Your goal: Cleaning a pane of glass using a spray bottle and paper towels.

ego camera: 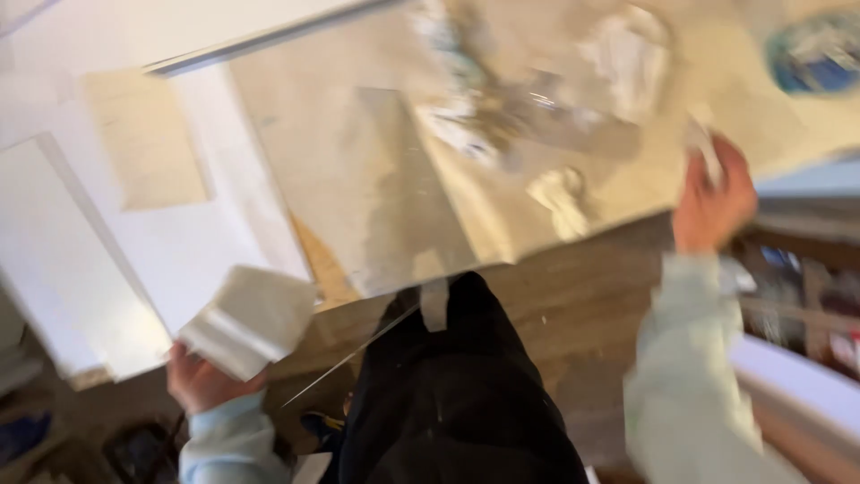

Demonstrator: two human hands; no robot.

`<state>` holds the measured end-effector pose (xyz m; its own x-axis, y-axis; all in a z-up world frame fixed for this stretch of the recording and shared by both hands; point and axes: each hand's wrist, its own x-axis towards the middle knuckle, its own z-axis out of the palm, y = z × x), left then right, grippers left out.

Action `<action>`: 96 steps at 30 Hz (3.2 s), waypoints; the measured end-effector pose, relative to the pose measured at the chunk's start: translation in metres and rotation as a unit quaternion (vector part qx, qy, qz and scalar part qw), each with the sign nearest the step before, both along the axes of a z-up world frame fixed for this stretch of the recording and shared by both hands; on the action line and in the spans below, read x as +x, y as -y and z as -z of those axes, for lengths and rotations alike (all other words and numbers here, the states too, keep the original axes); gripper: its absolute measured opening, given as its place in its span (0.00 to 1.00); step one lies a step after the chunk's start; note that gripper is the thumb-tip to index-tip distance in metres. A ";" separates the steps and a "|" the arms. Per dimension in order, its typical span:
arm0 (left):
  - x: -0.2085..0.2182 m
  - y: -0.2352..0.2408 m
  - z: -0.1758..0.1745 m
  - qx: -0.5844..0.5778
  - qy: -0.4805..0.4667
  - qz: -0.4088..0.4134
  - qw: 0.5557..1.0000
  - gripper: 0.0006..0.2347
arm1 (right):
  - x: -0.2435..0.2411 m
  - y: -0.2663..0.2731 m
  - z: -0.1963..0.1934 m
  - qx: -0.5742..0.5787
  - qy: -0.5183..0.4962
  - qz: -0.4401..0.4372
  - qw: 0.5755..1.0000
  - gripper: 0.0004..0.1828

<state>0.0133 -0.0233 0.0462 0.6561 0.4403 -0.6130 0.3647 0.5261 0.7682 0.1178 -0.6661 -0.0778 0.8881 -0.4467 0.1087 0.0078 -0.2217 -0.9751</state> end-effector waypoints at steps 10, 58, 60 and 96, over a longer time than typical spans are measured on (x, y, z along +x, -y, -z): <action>-0.001 -0.007 0.010 -0.165 -0.033 -0.022 0.986 0.30 | 0.069 -0.322 -0.053 -0.197 0.009 -0.156 0.968 0.18; -0.046 0.002 0.055 -0.263 0.104 0.046 0.958 0.40 | 0.028 -0.469 -0.103 -0.047 0.063 -0.390 0.917 0.20; -0.052 -0.004 0.072 -0.230 0.092 0.035 0.968 0.40 | 0.031 -0.444 -0.075 -0.013 0.049 -0.395 0.917 0.19; -0.008 -0.007 -0.019 -0.322 0.043 0.077 0.943 0.48 | -0.009 -0.406 -0.102 -0.099 0.057 -0.471 0.875 0.11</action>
